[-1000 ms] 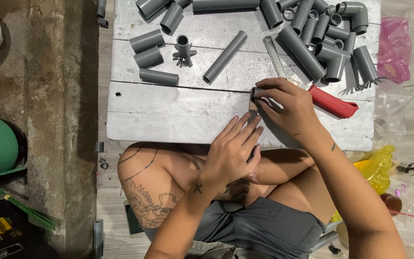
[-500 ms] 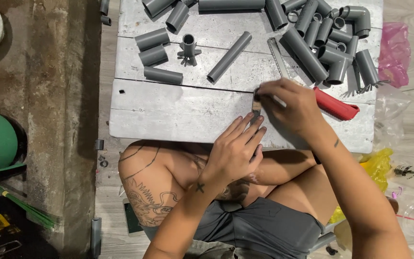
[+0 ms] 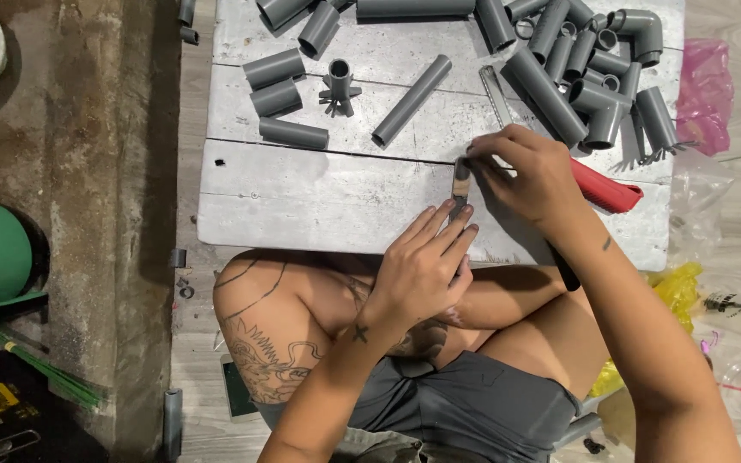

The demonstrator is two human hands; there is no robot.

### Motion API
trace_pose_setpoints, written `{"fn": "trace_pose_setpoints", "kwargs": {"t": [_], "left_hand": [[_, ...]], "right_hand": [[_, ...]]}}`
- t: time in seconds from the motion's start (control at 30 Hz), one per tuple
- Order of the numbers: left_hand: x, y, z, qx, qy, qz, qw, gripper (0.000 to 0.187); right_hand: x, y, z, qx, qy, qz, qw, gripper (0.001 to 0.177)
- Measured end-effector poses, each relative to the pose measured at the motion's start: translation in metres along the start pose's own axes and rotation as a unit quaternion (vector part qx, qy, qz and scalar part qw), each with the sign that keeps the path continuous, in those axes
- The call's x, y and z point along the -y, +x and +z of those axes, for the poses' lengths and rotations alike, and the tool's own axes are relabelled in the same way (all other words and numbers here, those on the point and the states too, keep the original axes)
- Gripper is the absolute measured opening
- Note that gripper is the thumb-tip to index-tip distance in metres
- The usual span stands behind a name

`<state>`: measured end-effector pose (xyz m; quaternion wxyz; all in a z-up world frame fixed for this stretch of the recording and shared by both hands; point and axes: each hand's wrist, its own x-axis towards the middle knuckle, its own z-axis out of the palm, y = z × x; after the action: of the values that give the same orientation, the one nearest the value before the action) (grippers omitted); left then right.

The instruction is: Sawing a small PVC pipe section using a handheld hacksaw blade and trimming it with a utility knife.

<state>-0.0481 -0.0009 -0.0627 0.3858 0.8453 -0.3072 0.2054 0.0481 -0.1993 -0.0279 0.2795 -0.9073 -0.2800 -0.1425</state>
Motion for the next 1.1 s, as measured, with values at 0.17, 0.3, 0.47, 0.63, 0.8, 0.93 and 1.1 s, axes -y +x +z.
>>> {"fn": "trace_pose_setpoints", "kwargs": {"t": [0.17, 0.3, 0.47, 0.63, 0.8, 0.93, 1.1], "left_hand": [[-0.002, 0.002, -0.007, 0.008, -0.015, -0.011, 1.0, 0.036], [-0.009, 0.015, -0.022, 0.072, -0.061, -0.07, 0.993, 0.048], [-0.028, 0.031, -0.052, 0.122, 0.06, -0.198, 0.971, 0.058], [-0.014, 0.018, -0.038, 0.108, 0.058, -0.222, 0.967, 0.043], [-0.001, 0.024, -0.033, 0.087, 0.059, -0.194, 0.975, 0.025], [0.0, 0.033, -0.034, 0.094, 0.058, -0.176, 0.978, 0.021], [-0.011, 0.039, -0.048, 0.045, 0.066, -0.16, 0.984, 0.033]], "right_hand": [[0.033, -0.006, -0.015, 0.021, 0.086, 0.028, 0.996, 0.025], [0.051, -0.013, -0.043, -0.096, 0.239, 0.129, 0.958, 0.015], [0.063, -0.053, -0.025, -0.15, 0.344, 0.233, 0.897, 0.015], [0.078, -0.062, -0.018, -0.175, 0.327, 0.199, 0.907, 0.014], [0.086, -0.054, -0.011, -0.204, 0.213, 0.156, 0.943, 0.014], [0.088, -0.051, -0.005, -0.19, 0.143, 0.122, 0.964, 0.012], [0.09, -0.041, 0.004, -0.158, 0.038, 0.029, 0.986, 0.012]]}}
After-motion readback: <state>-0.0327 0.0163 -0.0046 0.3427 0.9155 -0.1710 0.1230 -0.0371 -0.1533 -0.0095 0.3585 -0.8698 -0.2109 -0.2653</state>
